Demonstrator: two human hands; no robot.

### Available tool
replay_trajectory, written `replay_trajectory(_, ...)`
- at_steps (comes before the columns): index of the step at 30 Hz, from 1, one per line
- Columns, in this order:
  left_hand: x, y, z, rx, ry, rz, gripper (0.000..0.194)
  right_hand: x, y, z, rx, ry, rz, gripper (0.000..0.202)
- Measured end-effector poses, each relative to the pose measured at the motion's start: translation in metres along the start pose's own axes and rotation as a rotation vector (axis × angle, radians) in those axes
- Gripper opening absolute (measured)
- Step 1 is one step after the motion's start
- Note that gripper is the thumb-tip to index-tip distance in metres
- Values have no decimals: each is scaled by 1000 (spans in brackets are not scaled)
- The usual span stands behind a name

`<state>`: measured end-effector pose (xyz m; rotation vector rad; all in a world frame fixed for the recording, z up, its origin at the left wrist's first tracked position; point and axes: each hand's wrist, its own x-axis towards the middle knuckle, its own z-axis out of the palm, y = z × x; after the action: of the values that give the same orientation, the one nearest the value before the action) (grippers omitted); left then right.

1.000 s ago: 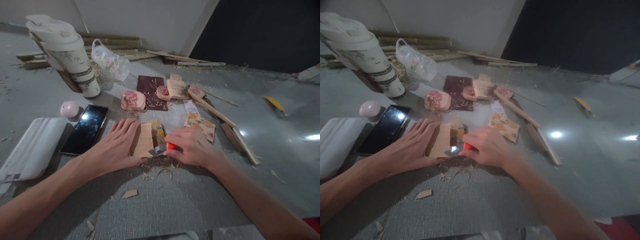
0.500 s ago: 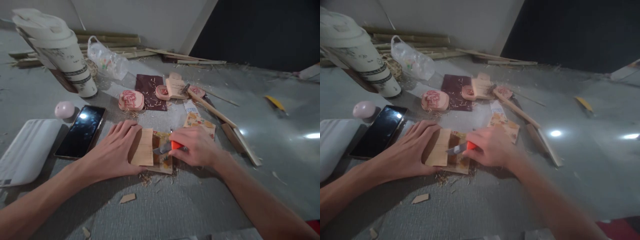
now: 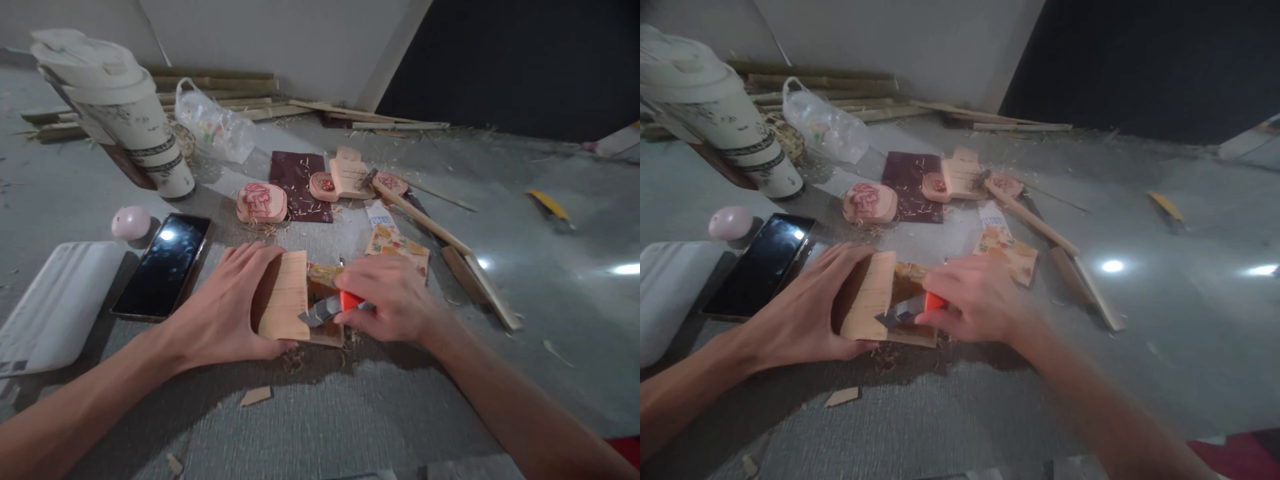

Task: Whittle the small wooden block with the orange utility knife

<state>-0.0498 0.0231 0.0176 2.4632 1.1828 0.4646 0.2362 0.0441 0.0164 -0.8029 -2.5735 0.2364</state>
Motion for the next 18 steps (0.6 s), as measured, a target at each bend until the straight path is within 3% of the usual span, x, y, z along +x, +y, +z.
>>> replay_trajectory(4, 0, 4, 0, 13, 1, 20, 94, -2, 6, -3, -128, 103, 95, 44)
replay_trajectory(18, -2, 3, 4, 54, 60, 34, 97, -7, 3, -3, -73, 64, 134, 43)
